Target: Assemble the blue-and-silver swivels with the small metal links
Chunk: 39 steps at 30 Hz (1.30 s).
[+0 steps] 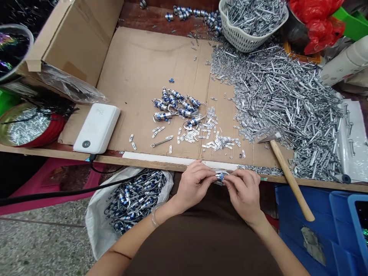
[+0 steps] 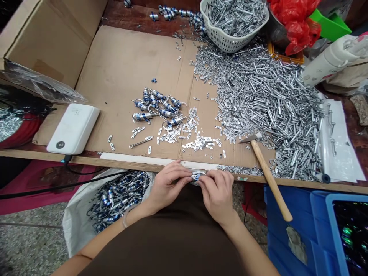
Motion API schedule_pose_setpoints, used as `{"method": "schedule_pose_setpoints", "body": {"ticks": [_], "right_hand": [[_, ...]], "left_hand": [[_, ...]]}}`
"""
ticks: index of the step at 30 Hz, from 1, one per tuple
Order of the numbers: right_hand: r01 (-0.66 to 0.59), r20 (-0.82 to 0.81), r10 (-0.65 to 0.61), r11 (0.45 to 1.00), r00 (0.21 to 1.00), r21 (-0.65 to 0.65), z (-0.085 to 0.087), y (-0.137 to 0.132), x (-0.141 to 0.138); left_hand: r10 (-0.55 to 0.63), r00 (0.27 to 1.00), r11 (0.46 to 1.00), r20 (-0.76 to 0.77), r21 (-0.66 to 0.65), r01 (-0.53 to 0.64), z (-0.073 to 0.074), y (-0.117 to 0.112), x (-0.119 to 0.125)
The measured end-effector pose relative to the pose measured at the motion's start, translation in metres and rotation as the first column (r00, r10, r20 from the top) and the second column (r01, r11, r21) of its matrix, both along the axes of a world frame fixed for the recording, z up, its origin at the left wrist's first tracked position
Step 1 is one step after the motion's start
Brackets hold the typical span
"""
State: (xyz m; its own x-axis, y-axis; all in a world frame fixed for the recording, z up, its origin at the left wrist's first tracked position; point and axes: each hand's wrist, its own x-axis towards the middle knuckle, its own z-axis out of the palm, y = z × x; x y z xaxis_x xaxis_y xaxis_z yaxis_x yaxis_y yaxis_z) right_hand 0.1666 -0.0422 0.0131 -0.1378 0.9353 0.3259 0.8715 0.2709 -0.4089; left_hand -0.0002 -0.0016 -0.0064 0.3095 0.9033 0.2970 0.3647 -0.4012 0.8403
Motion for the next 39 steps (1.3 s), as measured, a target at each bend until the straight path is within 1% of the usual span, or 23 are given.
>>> {"method": "schedule_pose_setpoints", "body": {"ticks": [2, 4, 5, 7, 10, 12, 15, 18, 19, 21, 23, 26, 28, 30, 31, 32, 34, 36, 38, 39], "right_hand": [[-0.04, 0.085, 0.033, 0.996, 0.996, 0.084, 0.003, 0.0, -0.003], [-0.053, 0.101, 0.045, 0.995, 0.994, 0.084, 0.005, 0.004, -0.003], [-0.045, 0.078, 0.041, 0.998, 0.996, 0.054, 0.006, 0.006, -0.002], [-0.045, -0.002, 0.045, 0.997, 0.999, -0.058, 0.007, 0.011, -0.001], [-0.118, -0.102, 0.097, 0.964, 0.99, -0.238, 0.009, 0.015, 0.001], [-0.151, -0.135, 0.116, 0.943, 0.984, -0.295, 0.011, 0.014, 0.001], [-0.14, -0.18, 0.08, 0.926, 0.98, -0.35, 0.011, 0.01, 0.001], [-0.083, -0.211, -0.012, 0.896, 0.977, -0.436, 0.005, 0.006, 0.001], [-0.057, -0.21, -0.047, 0.884, 0.976, -0.465, 0.002, 0.005, 0.0], [0.005, -0.186, -0.113, 0.866, 0.976, -0.5, -0.004, 0.006, -0.001], [0.067, -0.139, -0.159, 0.856, 0.977, -0.512, -0.009, 0.008, 0.001], [0.138, -0.121, -0.226, 0.857, 0.967, -0.496, -0.012, 0.017, 0.013], [0.255, -0.136, -0.34, 0.867, 0.93, -0.429, -0.013, 0.026, 0.026], [0.407, -0.11, -0.465, 0.848, 0.878, -0.341, -0.015, 0.037, 0.039], [0.455, -0.076, -0.5, 0.833, 0.863, -0.315, -0.016, 0.043, 0.044], [0.476, -0.032, -0.509, 0.824, 0.86, -0.308, -0.018, 0.048, 0.048], [0.453, 0.056, -0.463, 0.823, 0.885, -0.342, -0.019, 0.057, 0.051], [0.429, 0.111, -0.419, 0.824, 0.901, -0.369, -0.018, 0.061, 0.05], [0.411, 0.081, -0.412, 0.833, 0.908, -0.37, -0.015, 0.059, 0.047], [0.389, 0.021, -0.412, 0.841, 0.911, -0.375, -0.014, 0.056, 0.044]], "left_hand": [[-0.003, 1.0, 1.0, -0.018, 0.006, 0.003, 0.0, 0.001, 0.001], [-0.004, 0.999, 0.999, -0.039, 0.032, 0.005, 0.001, 0.001, 0.001], [-0.002, 0.999, 0.999, -0.051, 0.049, 0.004, 0.001, 0.001, 0.002], [0.001, 0.997, 0.996, -0.08, 0.089, 0.007, 0.001, 0.001, 0.001], [-0.006, 0.992, 0.988, -0.124, 0.152, 0.025, 0.004, 0.0, 0.0], [-0.014, 0.99, 0.982, -0.138, 0.182, 0.039, 0.005, -0.001, -0.001], [-0.05, 0.983, 0.969, -0.174, 0.228, 0.089, 0.004, -0.003, -0.005], [-0.122, 0.943, 0.923, -0.309, 0.314, 0.222, -0.004, -0.004, -0.008], [-0.128, 0.92, 0.903, -0.37, 0.339, 0.262, -0.008, -0.005, -0.008], [-0.096, 0.88, 0.877, -0.465, 0.378, 0.295, -0.016, -0.006, -0.007], [-0.042, 0.864, 0.876, -0.502, 0.397, 0.273, -0.021, -0.007, -0.003], [0.014, 0.859, 0.897, -0.511, 0.386, 0.215, -0.023, -0.009, 0.002], [0.037, 0.853, 0.909, -0.52, 0.372, 0.187, -0.021, -0.01, 0.005], [0.05, 0.849, 0.917, -0.526, 0.36, 0.169, -0.02, -0.011, 0.006], [0.055, 0.848, 0.921, -0.527, 0.355, 0.161, -0.019, -0.012, 0.007], [0.058, 0.846, 0.924, -0.53, 0.349, 0.155, -0.019, -0.012, 0.007], [0.059, 0.842, 0.93, -0.536, 0.336, 0.149, -0.019, -0.013, 0.007], [0.056, 0.842, 0.934, -0.537, 0.326, 0.145, -0.02, -0.013, 0.007], [0.051, 0.849, 0.939, -0.526, 0.315, 0.139, -0.021, -0.012, 0.007], [0.048, 0.857, 0.941, -0.512, 0.312, 0.134, -0.021, -0.012, 0.007]]}}
